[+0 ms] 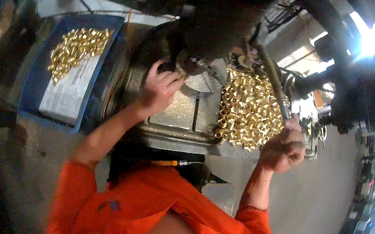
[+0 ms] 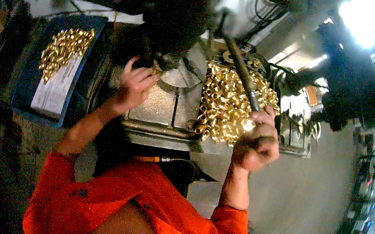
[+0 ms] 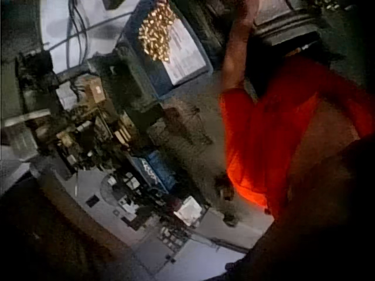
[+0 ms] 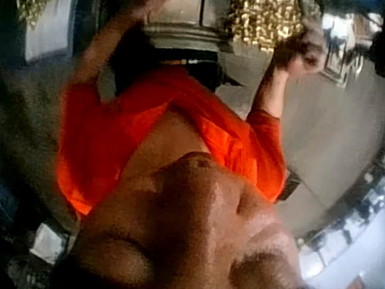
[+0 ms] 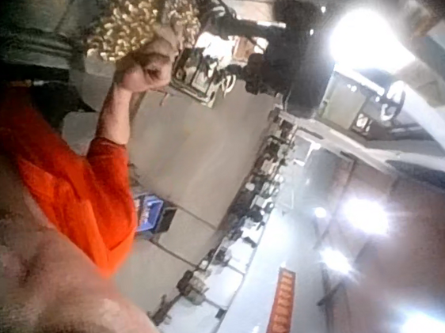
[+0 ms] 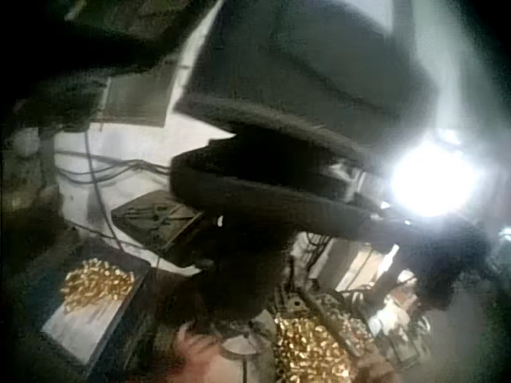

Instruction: The person repeatedly picks small brass-colored metal parts from a bin, places them into a press machine, and operates the lever to process them. The processed parts are collected in a tray on the machine. The person continues this cycle throughout the clip.

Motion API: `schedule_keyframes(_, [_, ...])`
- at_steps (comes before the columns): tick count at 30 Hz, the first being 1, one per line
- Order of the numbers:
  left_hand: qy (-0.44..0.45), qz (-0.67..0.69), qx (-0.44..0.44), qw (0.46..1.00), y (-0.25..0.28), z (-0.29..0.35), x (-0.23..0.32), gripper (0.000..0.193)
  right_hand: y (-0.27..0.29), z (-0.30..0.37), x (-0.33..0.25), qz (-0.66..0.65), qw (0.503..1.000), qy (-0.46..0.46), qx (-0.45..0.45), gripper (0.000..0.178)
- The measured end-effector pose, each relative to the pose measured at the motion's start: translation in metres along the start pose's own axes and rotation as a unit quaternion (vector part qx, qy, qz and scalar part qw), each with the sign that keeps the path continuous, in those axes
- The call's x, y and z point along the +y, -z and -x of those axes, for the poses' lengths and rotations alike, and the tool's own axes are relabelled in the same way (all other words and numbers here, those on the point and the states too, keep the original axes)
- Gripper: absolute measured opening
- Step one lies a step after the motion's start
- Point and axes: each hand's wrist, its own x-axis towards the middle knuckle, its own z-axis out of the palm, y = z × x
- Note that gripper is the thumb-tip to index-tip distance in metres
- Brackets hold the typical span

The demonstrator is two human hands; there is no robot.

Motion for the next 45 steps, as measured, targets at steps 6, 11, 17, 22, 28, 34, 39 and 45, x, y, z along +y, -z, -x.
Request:
schedule_keyframes(6, [0.009,0.014,0.003,1.0,0.007,-0.004,0.004,0.019,-0.011,-0.023,-0.016,-0.043,0.992,-0.056,0.101,0.079])
schedule_keyframes(11, [-0.027,0.081,-0.029,0.996,0.02,-0.018,0.05,0.022,-0.027,0.037,-0.014,0.19,0.915,-0.216,-0.284,0.046])
schedule_keyframes(17, [-0.087,0.136,-0.067,0.985,0.017,-0.018,0.086,0.031,-0.051,0.064,-0.011,0.215,0.866,-0.267,-0.363,0.043])
schedule_keyframes(22, [-0.111,0.138,-0.081,0.981,0.019,-0.023,0.085,0.034,-0.029,0.068,0.011,0.126,0.887,-0.316,-0.313,0.038])
schedule_keyframes(28, [-0.011,0.086,-0.089,0.992,0.083,-0.027,0.032,0.029,0.054,0.015,0.082,0.391,0.828,-0.342,-0.211,0.033])
schedule_keyframes(34, [0.227,-0.064,-0.1,0.967,0.165,0.025,-0.057,0.028,0.09,0.009,0.154,0.567,0.61,-0.397,-0.385,0.027])
schedule_keyframes(39, [0.419,-0.013,-0.134,0.898,0.205,0.081,-0.154,0.032,0.106,0.023,0.146,0.526,0.749,-0.242,-0.323,0.036])
schedule_keyframes(45, [0.498,-0.182,-0.244,0.812,0.223,0.129,-0.228,0.035,0.08,0.023,0.082,0.461,0.794,-0.326,-0.226,0.037])
